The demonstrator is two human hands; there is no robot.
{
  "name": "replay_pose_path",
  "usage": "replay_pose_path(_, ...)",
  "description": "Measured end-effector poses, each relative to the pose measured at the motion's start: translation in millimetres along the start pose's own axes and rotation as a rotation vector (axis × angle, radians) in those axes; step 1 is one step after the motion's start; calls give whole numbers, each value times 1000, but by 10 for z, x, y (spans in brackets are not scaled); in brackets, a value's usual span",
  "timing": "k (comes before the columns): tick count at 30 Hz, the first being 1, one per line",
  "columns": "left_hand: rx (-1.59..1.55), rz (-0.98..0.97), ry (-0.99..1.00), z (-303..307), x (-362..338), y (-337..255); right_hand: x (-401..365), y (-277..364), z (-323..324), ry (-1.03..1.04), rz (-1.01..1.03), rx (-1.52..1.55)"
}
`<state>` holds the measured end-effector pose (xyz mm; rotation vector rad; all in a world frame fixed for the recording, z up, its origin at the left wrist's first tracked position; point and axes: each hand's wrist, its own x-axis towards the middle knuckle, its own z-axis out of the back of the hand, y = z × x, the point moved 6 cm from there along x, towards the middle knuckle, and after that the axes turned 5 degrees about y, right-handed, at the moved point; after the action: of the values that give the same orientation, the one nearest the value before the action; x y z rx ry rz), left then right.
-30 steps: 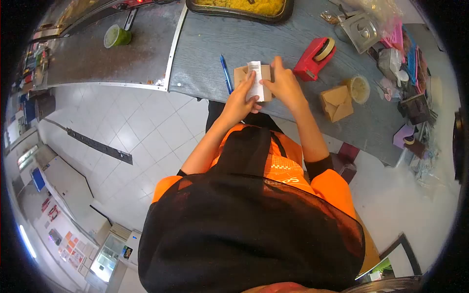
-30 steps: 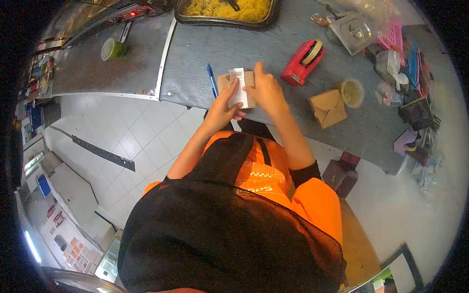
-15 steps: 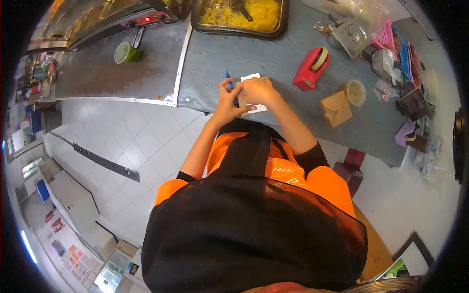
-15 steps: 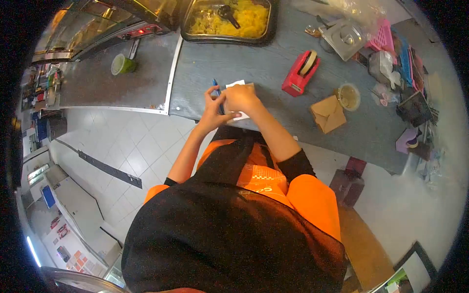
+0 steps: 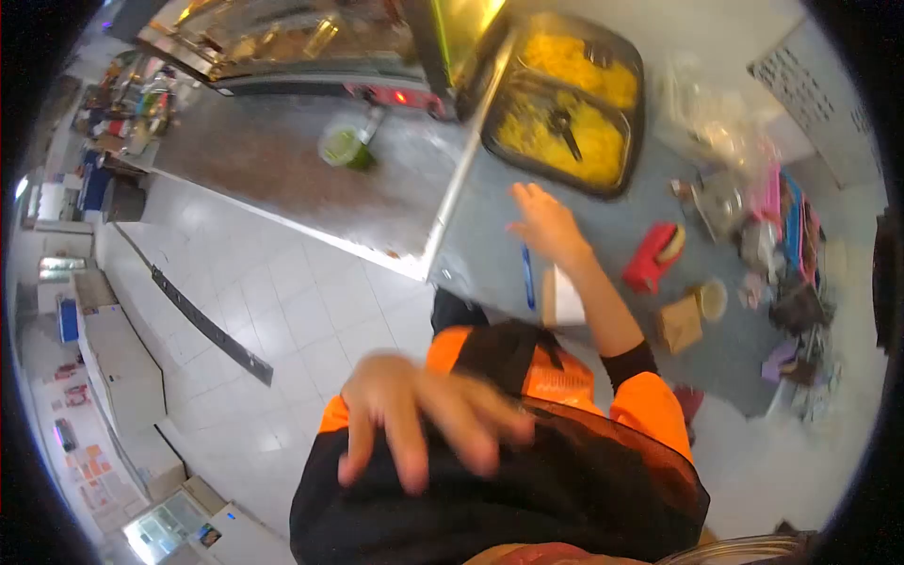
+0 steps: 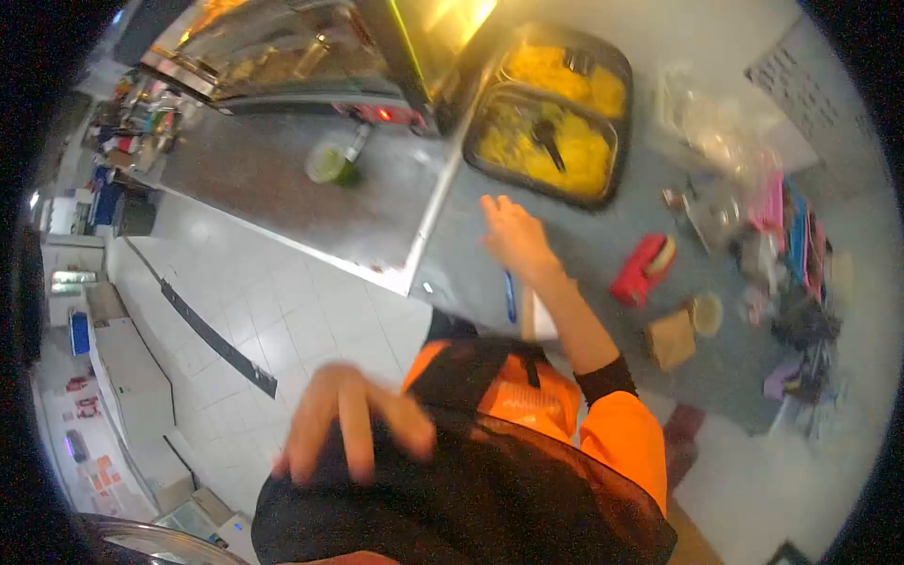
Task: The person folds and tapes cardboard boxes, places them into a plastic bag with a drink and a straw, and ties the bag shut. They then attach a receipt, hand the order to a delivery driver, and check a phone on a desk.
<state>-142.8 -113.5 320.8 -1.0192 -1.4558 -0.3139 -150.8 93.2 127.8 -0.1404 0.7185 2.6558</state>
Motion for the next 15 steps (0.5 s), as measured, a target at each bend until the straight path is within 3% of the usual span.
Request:
replay_pose_path(1,40,175,244,-174,97,-187,298,372,-24,35,74,25)
replay_pose_path(3,6,360,385,-379,-173,-300,953,966,-338,3,325,68)
replay_pose_path(4,37,378,420,-358,-315,-450,1264,1273,-405,-21,355,-15)
replay_pose_path(6,133,329,208,-143,-485,-868,1838,1761,-535,-53,382,-85)
replay_pose_path(7,133,343,209,-96,-472,-1127,2095,1972,-584,-137,429,-158)
replay_pose_path(9,419,423,170,-1,-431,-1657,2590,2176,-778,-213,469,-221)
replay_pose_path(11,191,653,131,-128,-641,-2111,3096,2130,-1205,170,356,-191)
replay_pose_path(15,90,615,143,61,-439,-2703,3044,1818,-1160,-33,322,1)
